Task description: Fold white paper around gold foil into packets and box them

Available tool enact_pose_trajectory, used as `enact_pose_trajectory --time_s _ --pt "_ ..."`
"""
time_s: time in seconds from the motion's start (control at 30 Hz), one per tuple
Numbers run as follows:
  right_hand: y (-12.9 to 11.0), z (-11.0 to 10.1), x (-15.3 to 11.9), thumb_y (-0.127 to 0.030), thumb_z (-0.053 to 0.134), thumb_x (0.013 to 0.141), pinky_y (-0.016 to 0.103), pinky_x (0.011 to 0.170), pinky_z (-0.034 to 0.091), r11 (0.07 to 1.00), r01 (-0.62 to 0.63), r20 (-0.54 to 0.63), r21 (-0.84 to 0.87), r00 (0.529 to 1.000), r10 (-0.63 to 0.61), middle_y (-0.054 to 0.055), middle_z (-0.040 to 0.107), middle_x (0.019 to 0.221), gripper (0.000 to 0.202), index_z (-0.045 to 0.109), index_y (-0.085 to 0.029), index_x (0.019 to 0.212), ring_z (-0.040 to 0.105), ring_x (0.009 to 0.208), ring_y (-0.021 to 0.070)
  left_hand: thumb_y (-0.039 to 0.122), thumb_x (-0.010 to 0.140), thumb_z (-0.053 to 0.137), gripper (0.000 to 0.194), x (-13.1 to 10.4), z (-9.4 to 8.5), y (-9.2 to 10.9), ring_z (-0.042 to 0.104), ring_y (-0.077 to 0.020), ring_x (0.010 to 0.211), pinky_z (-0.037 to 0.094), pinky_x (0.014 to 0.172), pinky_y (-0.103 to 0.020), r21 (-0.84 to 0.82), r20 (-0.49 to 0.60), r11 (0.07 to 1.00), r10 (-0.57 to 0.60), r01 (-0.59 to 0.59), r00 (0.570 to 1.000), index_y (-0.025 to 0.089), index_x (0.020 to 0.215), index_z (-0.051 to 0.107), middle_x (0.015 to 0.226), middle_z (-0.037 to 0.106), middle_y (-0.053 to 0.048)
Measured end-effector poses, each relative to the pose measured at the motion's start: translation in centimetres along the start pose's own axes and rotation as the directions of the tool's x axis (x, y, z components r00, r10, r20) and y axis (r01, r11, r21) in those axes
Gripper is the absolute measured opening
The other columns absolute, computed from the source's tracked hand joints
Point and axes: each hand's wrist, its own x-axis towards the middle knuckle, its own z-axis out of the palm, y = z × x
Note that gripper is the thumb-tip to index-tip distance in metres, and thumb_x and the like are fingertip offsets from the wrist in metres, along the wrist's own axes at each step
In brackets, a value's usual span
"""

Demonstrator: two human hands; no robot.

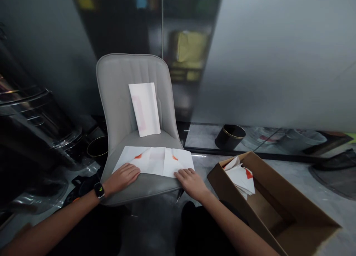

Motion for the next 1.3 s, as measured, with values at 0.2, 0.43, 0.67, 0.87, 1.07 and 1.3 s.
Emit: enact_pose_trajectory --time_s 0.2,0.43,0.67,0.87,1.07,1.3 --pt "-1.6 -9.4 -0.1 -0.018 0.046 0.096 0.039 0.094 0.055 0.895 -0.047 -0.110 0.444 0.988 0.107 0.007 0.075 0.119 0.037 0.069 -0.027 0.124 0.071 0.105 0.0240 0.034 0.109 0.037 0.034 0.4 -10.1 0.2 0.060 -0.0241 0.095 0.044 0.090 -0.040 0.037 -0.066 0.994 -0.103 0.105 0.992 0.022 0.108 0.068 0.099 0.068 -0.006" --pt "1.1 -17.3 6.8 -0.035 0.058 0.091 0.029 0.063 0.054 0.594 -0.142 0.048 0.792 0.984 0.171 0.002 0.075 0.092 0.031 0.073 -0.023 0.116 0.068 0.075 0.0179 0.036 0.110 0.025 0.050 5.5 -21.3 -4.7 0.052 -0.0260 0.113 0.030 0.105 -0.049 0.270 0.017 0.953 -0.146 0.136 0.989 0.011 0.107 0.069 0.103 0.061 -0.006" --pt "3.2 -3.7 14.9 -0.010 0.055 0.078 0.027 0.065 0.055 0.741 -0.236 0.197 0.628 0.970 0.142 0.004 0.078 0.087 0.040 0.076 -0.016 0.111 0.071 0.074 0.0196 0.041 0.106 0.039 0.054 6.6 -8.7 -4.4 0.027 -0.0449 0.149 0.020 0.117 -0.062 0.295 0.186 0.880 -0.436 0.373 0.881 0.016 0.154 0.042 0.165 0.030 -0.019" --pt "2.9 -0.2 10.2 -0.003 0.051 0.075 0.045 0.108 0.048 0.860 -0.095 0.046 0.501 0.995 0.083 0.011 0.069 0.131 0.062 0.066 -0.019 0.134 0.064 0.121 0.0273 0.062 0.103 0.037 0.074 1.3 -0.6 -4.7 0.009 -0.0443 0.156 0.011 0.122 -0.062 0.147 0.413 0.845 -0.524 0.514 0.745 0.023 0.164 0.022 0.171 0.011 -0.017" --pt "1.7 0.9 2.7 -0.007 0.067 0.070 0.055 0.124 0.027 0.955 0.138 0.167 0.263 0.968 -0.186 0.007 0.029 0.168 0.097 0.036 -0.030 0.159 0.027 0.155 0.0321 0.059 0.104 0.034 0.072 0.4 1.5 -7.6 0.005 -0.0411 0.157 0.010 0.124 -0.059 0.071 0.385 0.889 -0.442 0.452 0.810 0.025 0.165 0.019 0.172 0.010 -0.013" --pt "-0.2 1.6 0.9 -0.008 0.065 0.083 0.056 0.120 0.034 0.969 0.169 0.093 0.181 0.978 -0.188 0.009 0.045 0.160 0.070 0.053 -0.029 0.149 0.038 0.149 0.0332 0.038 0.108 0.032 0.053 1.9 1.3 -1.9 0.016 -0.0351 0.157 0.018 0.125 -0.055 -0.032 0.191 0.943 -0.320 0.332 0.928 0.024 0.159 0.037 0.171 0.016 -0.013"
